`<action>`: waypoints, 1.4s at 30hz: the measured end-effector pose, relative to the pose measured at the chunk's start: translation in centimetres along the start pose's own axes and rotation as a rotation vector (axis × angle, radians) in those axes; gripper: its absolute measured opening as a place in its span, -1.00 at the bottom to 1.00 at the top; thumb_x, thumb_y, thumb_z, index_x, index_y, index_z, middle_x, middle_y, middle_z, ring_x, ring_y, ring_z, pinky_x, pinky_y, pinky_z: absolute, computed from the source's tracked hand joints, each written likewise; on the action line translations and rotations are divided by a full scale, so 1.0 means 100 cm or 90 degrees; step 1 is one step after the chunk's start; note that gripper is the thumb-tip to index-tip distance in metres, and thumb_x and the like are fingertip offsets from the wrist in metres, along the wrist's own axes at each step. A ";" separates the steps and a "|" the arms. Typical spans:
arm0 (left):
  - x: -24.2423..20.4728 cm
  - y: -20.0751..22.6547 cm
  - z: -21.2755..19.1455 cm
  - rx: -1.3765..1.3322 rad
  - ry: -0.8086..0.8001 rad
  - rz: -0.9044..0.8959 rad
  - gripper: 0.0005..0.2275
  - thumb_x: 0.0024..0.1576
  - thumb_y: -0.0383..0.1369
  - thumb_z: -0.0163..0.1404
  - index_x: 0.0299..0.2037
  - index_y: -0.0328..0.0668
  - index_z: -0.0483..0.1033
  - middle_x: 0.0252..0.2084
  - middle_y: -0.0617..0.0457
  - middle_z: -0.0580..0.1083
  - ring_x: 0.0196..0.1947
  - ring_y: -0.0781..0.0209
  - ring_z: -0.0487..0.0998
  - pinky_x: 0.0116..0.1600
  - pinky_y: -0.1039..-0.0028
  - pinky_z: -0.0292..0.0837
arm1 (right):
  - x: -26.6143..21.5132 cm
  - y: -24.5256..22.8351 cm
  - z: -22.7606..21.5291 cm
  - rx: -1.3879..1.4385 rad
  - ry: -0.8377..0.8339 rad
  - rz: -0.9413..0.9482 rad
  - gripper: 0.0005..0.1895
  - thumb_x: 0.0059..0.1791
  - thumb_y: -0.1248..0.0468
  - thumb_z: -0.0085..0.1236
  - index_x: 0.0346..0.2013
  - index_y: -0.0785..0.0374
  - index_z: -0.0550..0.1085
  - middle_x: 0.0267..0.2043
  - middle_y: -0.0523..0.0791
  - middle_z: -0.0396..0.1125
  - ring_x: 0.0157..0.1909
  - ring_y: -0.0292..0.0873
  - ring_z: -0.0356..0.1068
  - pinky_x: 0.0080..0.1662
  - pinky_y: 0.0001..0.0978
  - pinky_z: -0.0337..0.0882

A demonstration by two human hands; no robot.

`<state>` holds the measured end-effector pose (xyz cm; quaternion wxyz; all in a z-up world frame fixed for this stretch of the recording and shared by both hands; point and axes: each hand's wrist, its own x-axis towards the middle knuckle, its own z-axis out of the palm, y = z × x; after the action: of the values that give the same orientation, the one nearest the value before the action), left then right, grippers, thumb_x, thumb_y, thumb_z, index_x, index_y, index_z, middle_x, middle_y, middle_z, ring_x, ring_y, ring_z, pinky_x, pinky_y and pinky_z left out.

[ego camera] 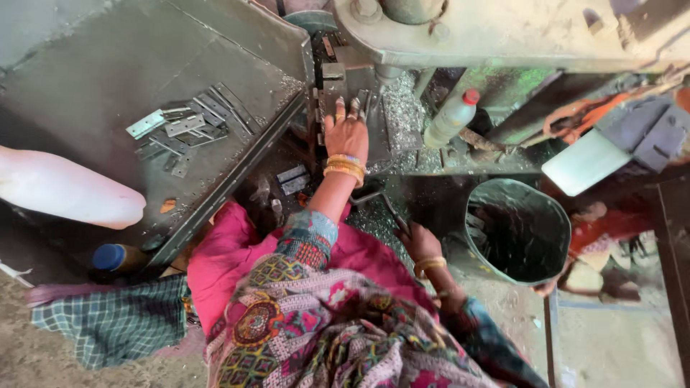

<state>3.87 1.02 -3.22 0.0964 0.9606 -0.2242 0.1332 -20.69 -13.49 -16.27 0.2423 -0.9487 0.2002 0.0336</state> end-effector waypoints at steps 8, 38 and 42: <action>0.017 -0.005 0.006 0.025 -0.033 -0.013 -0.64 0.23 -0.42 -0.21 0.18 -0.22 0.53 0.41 -0.02 0.34 0.49 -0.02 0.10 0.29 0.12 0.11 | 0.014 -0.008 -0.024 -0.037 -0.038 0.007 -0.50 -0.04 -0.23 0.12 -0.25 0.16 0.52 -0.26 0.13 0.49 -0.17 0.26 0.49 -0.16 0.11 0.45; -0.081 -0.018 -0.030 0.092 0.040 0.218 -0.57 -0.08 -0.12 0.20 -0.01 -0.08 0.59 0.19 -0.03 0.48 0.25 -0.03 0.37 0.18 0.08 0.22 | -0.011 -0.133 -0.168 0.078 0.246 -0.097 -0.60 0.00 -0.06 0.14 -0.18 0.23 0.44 -0.25 0.03 0.47 -0.23 0.16 0.49 -0.27 0.03 0.45; -0.049 0.006 -0.045 -0.074 0.133 0.069 -0.72 0.11 -0.15 0.19 -0.07 -0.07 0.62 -0.03 -0.02 0.52 0.09 -0.07 0.40 0.12 0.02 0.22 | -0.013 -0.136 -0.173 0.054 0.250 -0.101 -0.61 0.01 -0.05 0.10 -0.18 0.23 0.44 -0.26 0.05 0.46 -0.24 0.16 0.49 -0.26 0.03 0.46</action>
<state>-1.59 3.63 -0.35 0.1677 0.9208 -0.2718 0.2239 -17.02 -10.29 5.28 0.2402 -0.9389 0.1691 -0.1792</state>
